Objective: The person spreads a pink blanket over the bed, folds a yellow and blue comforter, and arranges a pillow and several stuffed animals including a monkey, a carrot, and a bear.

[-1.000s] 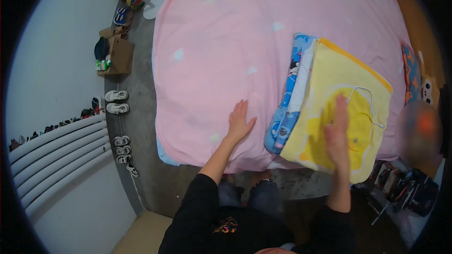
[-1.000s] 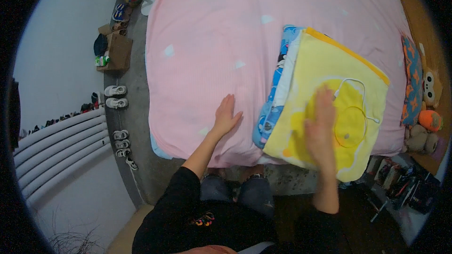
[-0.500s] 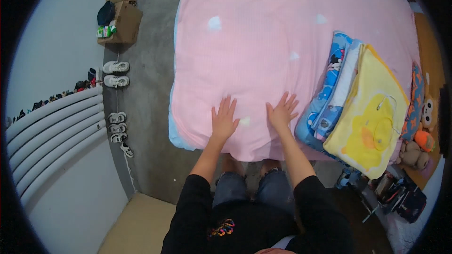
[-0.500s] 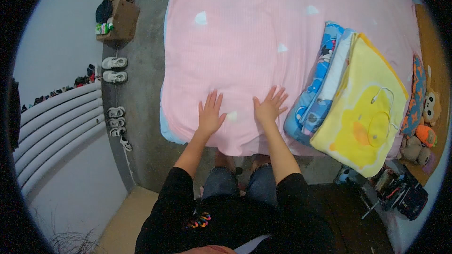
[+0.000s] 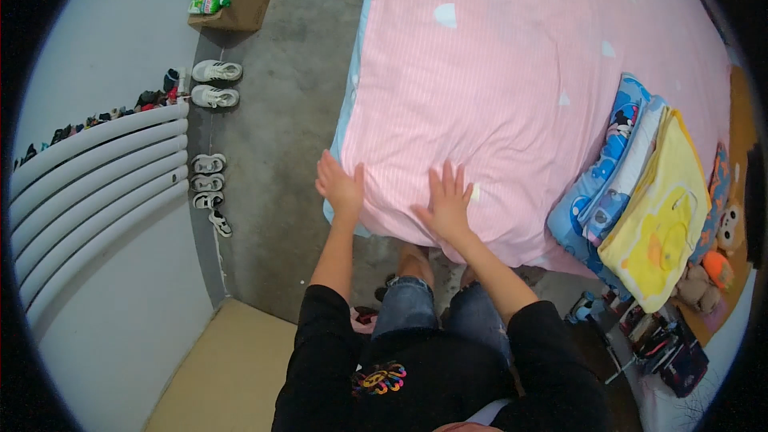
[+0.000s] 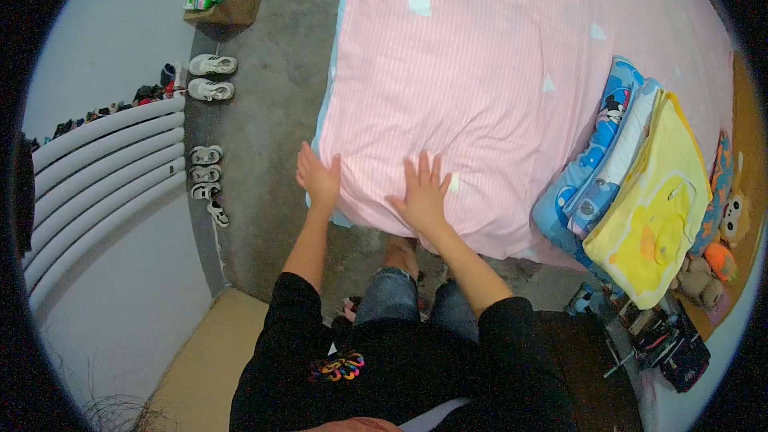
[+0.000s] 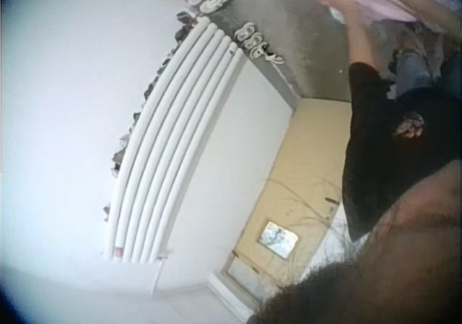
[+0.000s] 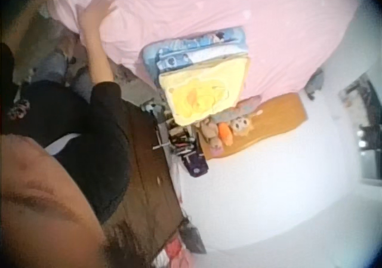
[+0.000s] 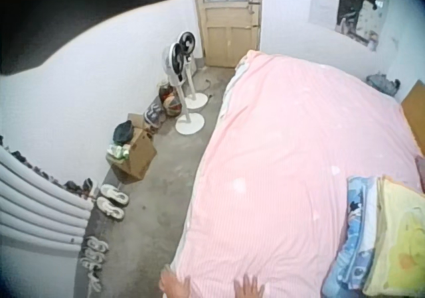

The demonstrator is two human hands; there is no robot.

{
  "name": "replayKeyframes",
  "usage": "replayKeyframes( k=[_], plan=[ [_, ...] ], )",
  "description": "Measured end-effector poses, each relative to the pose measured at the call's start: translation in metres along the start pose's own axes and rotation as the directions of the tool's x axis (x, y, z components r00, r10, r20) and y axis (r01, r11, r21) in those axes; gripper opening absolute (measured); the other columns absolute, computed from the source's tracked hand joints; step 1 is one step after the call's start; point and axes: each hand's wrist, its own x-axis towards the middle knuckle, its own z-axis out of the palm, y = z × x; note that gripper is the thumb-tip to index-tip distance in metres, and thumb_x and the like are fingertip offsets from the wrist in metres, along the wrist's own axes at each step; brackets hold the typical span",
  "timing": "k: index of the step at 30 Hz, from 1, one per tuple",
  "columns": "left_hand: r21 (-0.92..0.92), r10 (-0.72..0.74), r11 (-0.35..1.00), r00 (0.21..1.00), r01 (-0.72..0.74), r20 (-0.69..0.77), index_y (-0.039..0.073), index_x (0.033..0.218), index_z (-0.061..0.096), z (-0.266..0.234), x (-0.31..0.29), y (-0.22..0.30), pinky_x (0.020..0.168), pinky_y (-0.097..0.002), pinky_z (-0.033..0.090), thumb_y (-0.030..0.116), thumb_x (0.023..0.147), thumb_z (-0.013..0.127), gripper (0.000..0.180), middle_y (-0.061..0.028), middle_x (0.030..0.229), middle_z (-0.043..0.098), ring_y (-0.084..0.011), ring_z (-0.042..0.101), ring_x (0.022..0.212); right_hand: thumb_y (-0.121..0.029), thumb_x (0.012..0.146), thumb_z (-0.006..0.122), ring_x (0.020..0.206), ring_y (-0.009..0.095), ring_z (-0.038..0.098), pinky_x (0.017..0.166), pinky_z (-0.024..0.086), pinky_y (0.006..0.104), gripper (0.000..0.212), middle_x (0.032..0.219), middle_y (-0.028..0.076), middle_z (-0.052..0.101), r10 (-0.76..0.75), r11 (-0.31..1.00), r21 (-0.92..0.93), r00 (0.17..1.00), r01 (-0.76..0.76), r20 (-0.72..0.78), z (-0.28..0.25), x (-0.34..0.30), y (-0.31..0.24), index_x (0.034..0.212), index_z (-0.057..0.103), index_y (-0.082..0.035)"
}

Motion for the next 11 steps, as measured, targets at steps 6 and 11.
replayKeyframes(
  k=[6,11],
  plan=[
    [0.059,0.247,0.964,0.953,-0.260,0.175,0.007,0.078,0.057,-0.002,0.015,-0.040,0.083,-0.0462,0.037,0.029,0.085,0.054,0.023,-0.0095,0.088,0.056,-0.0290,0.052,0.087,-0.013,0.065,0.067,0.099,0.028,0.050,0.082,0.035,0.0446,0.021,0.099,0.008,0.053,-0.248,0.968,-0.059,0.961,0.242,-0.123,0.009,-0.032,-0.004,0.085,0.059,-0.009],
    [0.112,0.416,0.893,0.894,-0.436,0.164,0.008,0.077,0.056,-0.035,0.045,-0.058,0.077,-0.0444,0.038,0.026,0.085,0.053,0.020,-0.0103,0.085,0.057,-0.0293,0.052,0.085,-0.011,0.063,0.066,0.098,0.027,0.051,0.086,0.034,0.0493,0.020,0.099,0.007,0.055,-0.150,0.973,0.193,0.980,0.123,0.131,0.043,-0.022,-0.026,0.083,0.061,-0.012]
  ],
)
